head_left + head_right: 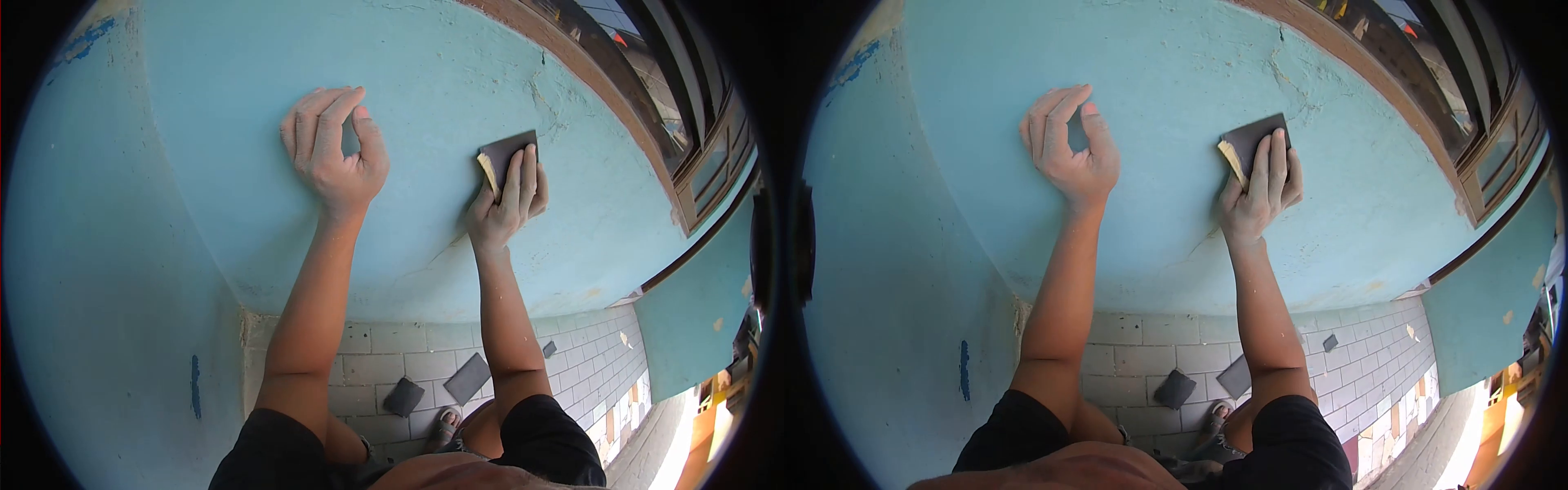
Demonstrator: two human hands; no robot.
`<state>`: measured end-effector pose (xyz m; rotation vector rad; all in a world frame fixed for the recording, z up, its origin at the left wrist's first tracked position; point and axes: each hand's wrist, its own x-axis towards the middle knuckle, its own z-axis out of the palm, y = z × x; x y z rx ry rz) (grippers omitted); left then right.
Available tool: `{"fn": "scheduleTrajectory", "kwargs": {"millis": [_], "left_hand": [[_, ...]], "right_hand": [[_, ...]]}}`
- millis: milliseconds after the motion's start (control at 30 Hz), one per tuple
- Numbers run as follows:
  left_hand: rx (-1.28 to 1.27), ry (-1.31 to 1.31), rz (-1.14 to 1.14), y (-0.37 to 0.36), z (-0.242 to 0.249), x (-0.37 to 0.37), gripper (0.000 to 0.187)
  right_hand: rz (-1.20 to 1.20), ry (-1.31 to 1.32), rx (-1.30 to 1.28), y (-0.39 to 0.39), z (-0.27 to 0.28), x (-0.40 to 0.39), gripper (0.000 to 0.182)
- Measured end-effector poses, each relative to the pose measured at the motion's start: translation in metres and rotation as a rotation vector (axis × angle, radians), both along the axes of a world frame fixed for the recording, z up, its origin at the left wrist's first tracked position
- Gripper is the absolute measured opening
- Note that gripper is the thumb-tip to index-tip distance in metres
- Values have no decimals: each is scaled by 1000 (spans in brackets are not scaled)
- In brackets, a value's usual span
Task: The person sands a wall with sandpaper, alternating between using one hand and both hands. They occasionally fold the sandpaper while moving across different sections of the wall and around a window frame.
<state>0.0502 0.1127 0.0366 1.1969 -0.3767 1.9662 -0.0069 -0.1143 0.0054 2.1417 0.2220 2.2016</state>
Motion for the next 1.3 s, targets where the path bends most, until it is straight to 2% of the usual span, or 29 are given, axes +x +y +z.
{"fn": "scheduleTrajectory", "kwargs": {"millis": [133,200,300,367,433,500,600,633,733,767,867,933,1033,1133,1233,1300], "left_hand": [[12,-24,30,2,2,0,19],[19,-31,35,3,1,0,18],[19,-38,20,3,-1,3,18],[18,-28,8,3,-3,2,15],[28,-13,-10,2,-4,2,13],[30,-9,11,1,-4,0,14],[35,15,9,1,-4,-2,13],[38,13,7,2,-4,-2,13],[23,30,12,-1,-5,-4,14],[15,37,5,-2,-6,-3,15],[14,44,9,-4,-3,-4,16],[22,64,13,-4,-5,-6,17],[-8,94,-15,-6,-3,-8,17],[-15,97,-49,-8,-2,-7,18],[11,75,33,-12,-5,-7,18],[1,115,64,-14,-8,-8,18]], "right_hand": [[34,-42,95,17,42,7,60],[97,-21,90,12,23,3,58],[56,73,74,6,-38,-6,57],[16,148,84,7,-56,-14,58],[9,115,104,13,-35,-10,58],[-36,77,117,24,11,-7,58],[-51,26,144,29,37,0,57],[-40,35,123,27,27,-2,56],[51,113,83,11,-54,-12,55],[55,106,72,12,-59,-15,55],[127,164,122,21,-47,-15,55],[-5,126,60,32,8,-14,55],[-5,136,78,31,9,-12,54],[44,195,153,21,-83,-19,55],[89,211,152,27,-72,-24,52],[56,169,144,30,-20,-16,53]]}}
